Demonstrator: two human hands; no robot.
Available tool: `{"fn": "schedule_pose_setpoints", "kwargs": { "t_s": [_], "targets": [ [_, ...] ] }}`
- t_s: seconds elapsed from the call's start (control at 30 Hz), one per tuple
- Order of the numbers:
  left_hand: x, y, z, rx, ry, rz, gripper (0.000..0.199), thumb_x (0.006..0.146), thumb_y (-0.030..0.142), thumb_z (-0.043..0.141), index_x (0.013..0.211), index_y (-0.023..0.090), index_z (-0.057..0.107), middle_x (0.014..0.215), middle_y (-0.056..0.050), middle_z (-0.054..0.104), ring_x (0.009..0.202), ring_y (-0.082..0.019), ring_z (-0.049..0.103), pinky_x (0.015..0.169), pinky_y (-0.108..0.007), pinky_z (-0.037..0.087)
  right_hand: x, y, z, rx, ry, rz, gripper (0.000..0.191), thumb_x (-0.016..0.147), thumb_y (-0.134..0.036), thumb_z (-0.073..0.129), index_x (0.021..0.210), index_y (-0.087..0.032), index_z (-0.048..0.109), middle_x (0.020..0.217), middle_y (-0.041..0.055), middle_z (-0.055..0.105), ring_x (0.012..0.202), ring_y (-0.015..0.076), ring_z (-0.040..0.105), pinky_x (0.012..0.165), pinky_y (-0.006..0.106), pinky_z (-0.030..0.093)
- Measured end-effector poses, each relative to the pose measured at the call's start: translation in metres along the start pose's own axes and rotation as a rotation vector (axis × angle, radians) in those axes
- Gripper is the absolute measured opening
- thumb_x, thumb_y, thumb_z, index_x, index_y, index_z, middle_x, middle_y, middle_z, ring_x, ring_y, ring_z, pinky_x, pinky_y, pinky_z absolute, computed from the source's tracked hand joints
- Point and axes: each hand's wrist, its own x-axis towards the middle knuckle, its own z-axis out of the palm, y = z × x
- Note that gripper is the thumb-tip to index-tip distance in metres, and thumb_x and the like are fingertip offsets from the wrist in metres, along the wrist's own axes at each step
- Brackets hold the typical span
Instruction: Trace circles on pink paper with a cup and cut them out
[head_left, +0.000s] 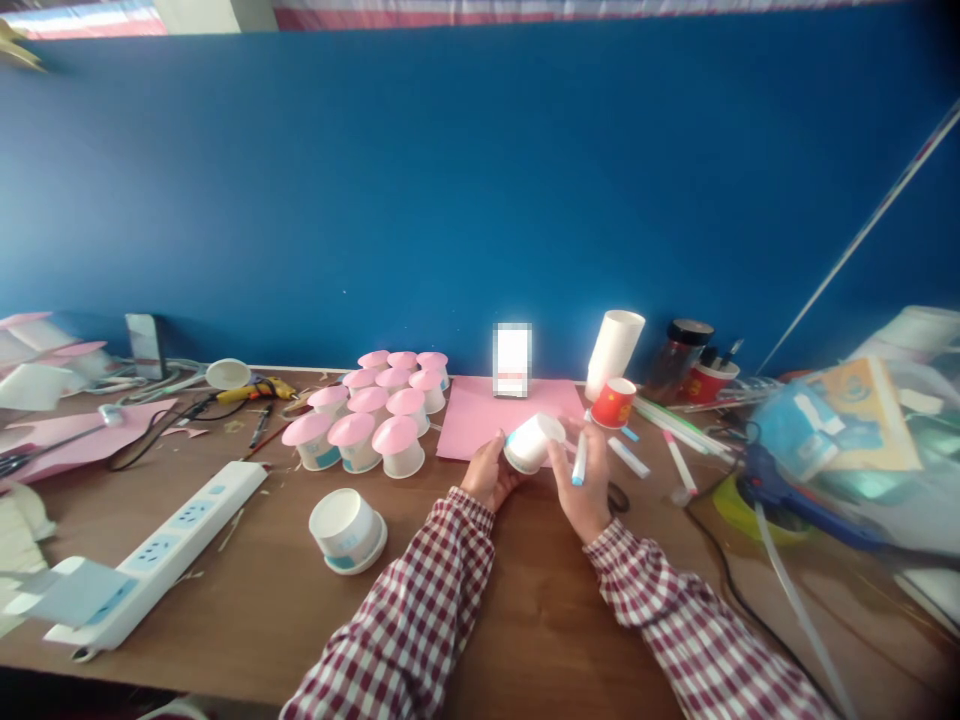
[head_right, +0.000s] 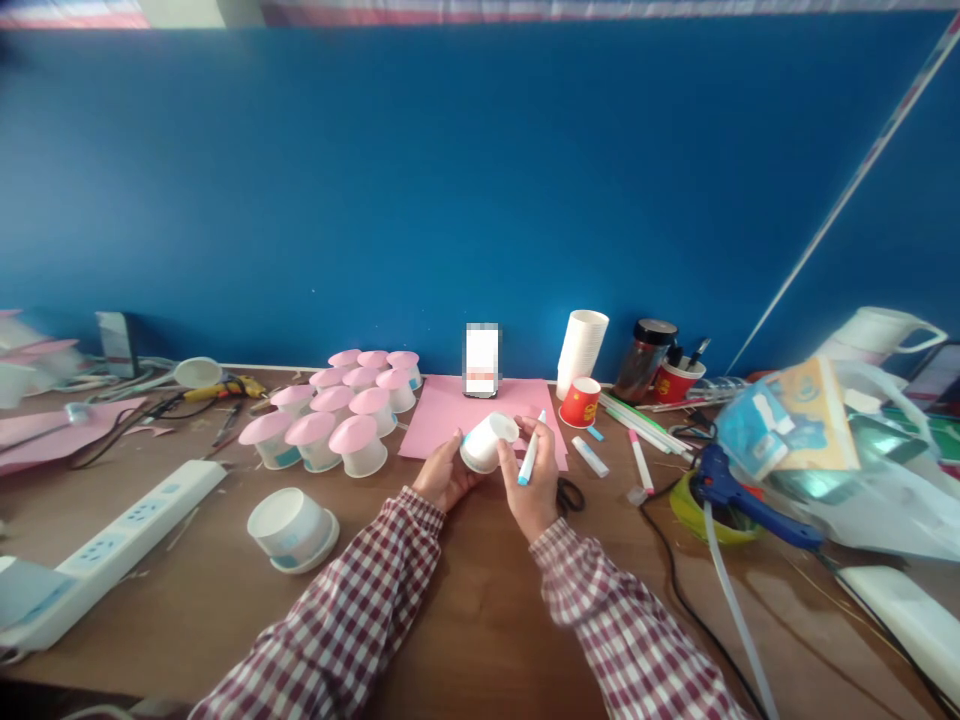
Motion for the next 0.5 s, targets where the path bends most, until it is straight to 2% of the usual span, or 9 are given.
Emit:
{"fn": "schedule_pose_setpoints", "kwargs": {
  "t_s": [0.17,0.3,0.43,0.5],
  "targets": [
    [-0.001,0.0,0.001,-0.006,0.004,-0.003,0.036,0.089,0.04,0.044,0.106,0.01,0.057,0.1,-0.015,0.064,0.084,-0.021,0.063,0.068,-0.033,0.053,0.002,0.0,0.001,-0.027,-0.014,-0.003,0.036,0.08,-0.035,0.061,0.11,-0.018,0.049,0.111,0.0116,0.058,0.1,0.0232,0.059,0.081,0.041,0.053],
    [0.0,0.0,0.001,-0.064,0.053,-0.027,0.039,0.091,0.044,0.039,0.101,0.011,0.057,0.095,-0.015,0.065,0.08,-0.02,0.063,0.067,-0.031,0.052,0.008,-0.005,0.0,-0.099,0.018,-0.052,0.034,0.081,-0.035,0.06,0.108,-0.019,0.05,0.108,0.0104,0.059,0.099,0.0237,0.058,0.081,0.041,0.052],
    [0.002,-0.003,-0.001,-0.078,0.069,-0.006,0.027,0.091,0.031,0.042,0.094,0.01,0.057,0.074,-0.009,0.062,0.065,-0.013,0.061,0.067,-0.028,0.051,0.02,-0.021,0.0,-0.088,0.091,-0.064,0.039,0.079,-0.035,0.062,0.111,-0.019,0.048,0.111,0.0115,0.056,0.097,0.0243,0.058,0.07,0.037,0.054],
    [0.002,-0.004,-0.002,-0.061,0.05,-0.007,0.019,0.088,0.024,0.048,0.095,0.009,0.057,0.07,-0.007,0.061,0.063,-0.013,0.06,0.067,-0.027,0.051,0.024,-0.032,0.003,-0.064,0.082,-0.083,0.04,0.079,-0.036,0.062,0.112,-0.019,0.047,0.113,0.0117,0.055,0.099,0.0246,0.057,0.072,0.038,0.053]
  ]
}}
